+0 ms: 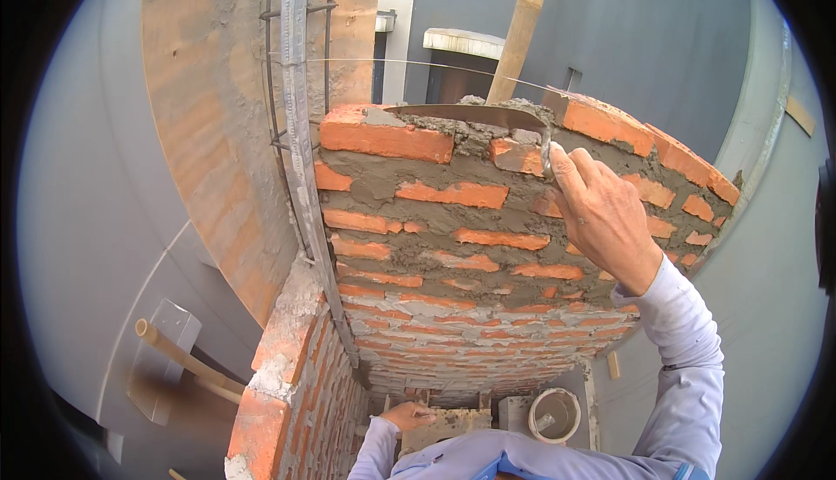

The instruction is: The person scoops mortar from a bucket using a trowel and applies it to the top of a brick wall. They then place a red brick onto the mortar, tapping it into position and scraping away excess mortar. The person repeats this process to build up the wall layer by layer.

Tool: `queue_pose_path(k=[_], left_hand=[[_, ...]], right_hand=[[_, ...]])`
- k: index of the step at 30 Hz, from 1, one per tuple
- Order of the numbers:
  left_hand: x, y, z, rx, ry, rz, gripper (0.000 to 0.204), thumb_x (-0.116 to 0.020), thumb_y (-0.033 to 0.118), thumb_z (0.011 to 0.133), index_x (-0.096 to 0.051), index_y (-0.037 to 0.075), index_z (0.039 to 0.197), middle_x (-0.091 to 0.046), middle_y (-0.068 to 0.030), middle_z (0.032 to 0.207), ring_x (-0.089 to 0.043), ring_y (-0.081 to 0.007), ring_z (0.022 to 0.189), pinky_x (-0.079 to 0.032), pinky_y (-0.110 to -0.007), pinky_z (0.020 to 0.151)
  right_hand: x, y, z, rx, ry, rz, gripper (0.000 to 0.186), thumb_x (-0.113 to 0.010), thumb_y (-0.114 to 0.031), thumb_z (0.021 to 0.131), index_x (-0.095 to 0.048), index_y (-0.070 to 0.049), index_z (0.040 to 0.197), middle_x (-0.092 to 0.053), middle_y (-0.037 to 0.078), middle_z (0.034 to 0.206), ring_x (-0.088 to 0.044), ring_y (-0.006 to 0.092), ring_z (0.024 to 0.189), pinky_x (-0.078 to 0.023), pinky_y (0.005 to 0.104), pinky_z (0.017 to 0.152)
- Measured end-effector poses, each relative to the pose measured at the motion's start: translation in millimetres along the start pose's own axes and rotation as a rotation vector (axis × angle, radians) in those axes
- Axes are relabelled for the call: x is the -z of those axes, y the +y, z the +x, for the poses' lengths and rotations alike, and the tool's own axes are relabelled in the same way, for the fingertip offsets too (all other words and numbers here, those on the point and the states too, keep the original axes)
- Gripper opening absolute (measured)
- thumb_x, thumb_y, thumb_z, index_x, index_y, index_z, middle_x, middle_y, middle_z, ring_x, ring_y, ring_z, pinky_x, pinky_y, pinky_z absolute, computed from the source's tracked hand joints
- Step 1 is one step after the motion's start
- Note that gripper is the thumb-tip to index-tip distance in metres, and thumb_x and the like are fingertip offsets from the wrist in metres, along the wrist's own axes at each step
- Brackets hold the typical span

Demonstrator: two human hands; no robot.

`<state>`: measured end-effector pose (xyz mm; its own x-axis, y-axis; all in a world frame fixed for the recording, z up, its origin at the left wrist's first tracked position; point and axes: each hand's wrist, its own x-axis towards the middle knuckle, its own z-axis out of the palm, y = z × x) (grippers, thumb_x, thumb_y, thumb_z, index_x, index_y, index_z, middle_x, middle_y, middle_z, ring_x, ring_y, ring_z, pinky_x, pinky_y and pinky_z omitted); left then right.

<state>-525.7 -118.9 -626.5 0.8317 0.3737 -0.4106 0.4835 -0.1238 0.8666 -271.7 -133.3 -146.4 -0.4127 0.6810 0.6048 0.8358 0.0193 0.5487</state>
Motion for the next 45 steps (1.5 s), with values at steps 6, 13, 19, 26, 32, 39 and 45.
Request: queue_pose_path(k=[6,13,19,26,32,39,45], left_hand=[[-38.7,-124.5,12.4,0.259,-0.039,0.052,0.06,-0.062,0.054,0.086,-0.062,0.008,0.125,-0.062,-0.0161,0.124,-0.055,-0.031,0.121,-0.039,-0.034,0.103],[-25.4,-150.5,-37.1,0.316,0.279,-0.059,0.049,-0.064,0.041,0.089,-0.063,0.004,0.12,-0.068,-0.0137,0.113,-0.064,-0.0248,0.106,-0.046,-0.034,0.094],[-42.4,-168.1,-49.8,0.242,0.298,-0.18,0.052,-0.065,0.046,0.086,-0.063,0.009,0.123,-0.063,-0.016,0.122,-0.058,-0.0288,0.117,-0.044,-0.035,0.099],[-57.1,-136.0,-50.3,0.32,0.341,-0.071,0.05,-0.063,0.043,0.087,-0.063,0.007,0.122,-0.064,-0.0164,0.118,-0.06,-0.0308,0.113,-0.046,-0.037,0.096],[-74.9,-67.5,-118.4,0.04,0.795,-0.232,0.038,-0.064,0.025,0.09,-0.062,0.003,0.122,-0.068,-0.0192,0.108,-0.07,-0.0184,0.086,-0.051,-0.031,0.081],[-92.0,52.4,-214.5,0.284,1.461,0.056,0.045,-0.073,0.003,0.074,-0.064,0.005,0.119,-0.06,-0.012,0.09,-0.057,-0.0277,0.086,-0.045,-0.035,0.082],[-144.7,97.7,-285.2,0.673,2.066,0.606,0.041,-0.065,0.004,0.085,-0.06,0.006,0.125,-0.055,-0.0145,0.124,-0.048,-0.0314,0.121,-0.036,-0.044,0.102]], right_hand=[[-5.3,-12.6,47.0,0.034,-0.152,-0.167,0.034,-0.059,-0.003,0.075,-0.051,0.005,0.108,-0.055,0.011,0.088,-0.062,0.0211,0.068,-0.052,0.0316,0.055],[15.8,-16.3,51.5,-0.053,-0.091,-0.063,0.03,-0.061,-0.011,0.086,-0.051,0.0,0.112,-0.056,0.012,0.089,-0.06,0.0279,0.08,-0.05,0.0379,0.066],[3.3,-22.3,46.1,-0.036,0.06,-0.163,0.044,-0.063,-0.012,0.085,-0.05,-0.005,0.127,-0.055,0.008,0.089,-0.058,0.0221,0.081,-0.049,0.0346,0.068],[-21.3,-20.6,36.8,-0.017,0.118,-0.154,0.047,-0.062,-0.013,0.086,-0.05,-0.008,0.131,-0.056,0.006,0.088,-0.057,0.0205,0.077,-0.05,0.0342,0.065],[-52.8,-80.6,-61.5,-0.252,0.002,0.803,0.041,-0.064,-0.015,0.088,-0.052,-0.001,0.125,-0.052,0.004,0.069,-0.054,0.015,0.062,-0.045,0.0297,0.06],[-180.7,-256.5,-260.3,-0.494,-0.939,1.502,0.036,-0.063,-0.022,0.085,-0.052,0.003,0.109,-0.044,0.005,0.061,-0.048,0.0187,0.058,-0.041,0.0374,0.058],[-175.8,-234.8,-248.3,-0.273,-0.872,1.502,0.028,-0.064,-0.023,0.083,-0.048,-0.002,0.094,-0.05,0.013,0.072,-0.052,0.0293,0.063,-0.042,0.0398,0.059]])
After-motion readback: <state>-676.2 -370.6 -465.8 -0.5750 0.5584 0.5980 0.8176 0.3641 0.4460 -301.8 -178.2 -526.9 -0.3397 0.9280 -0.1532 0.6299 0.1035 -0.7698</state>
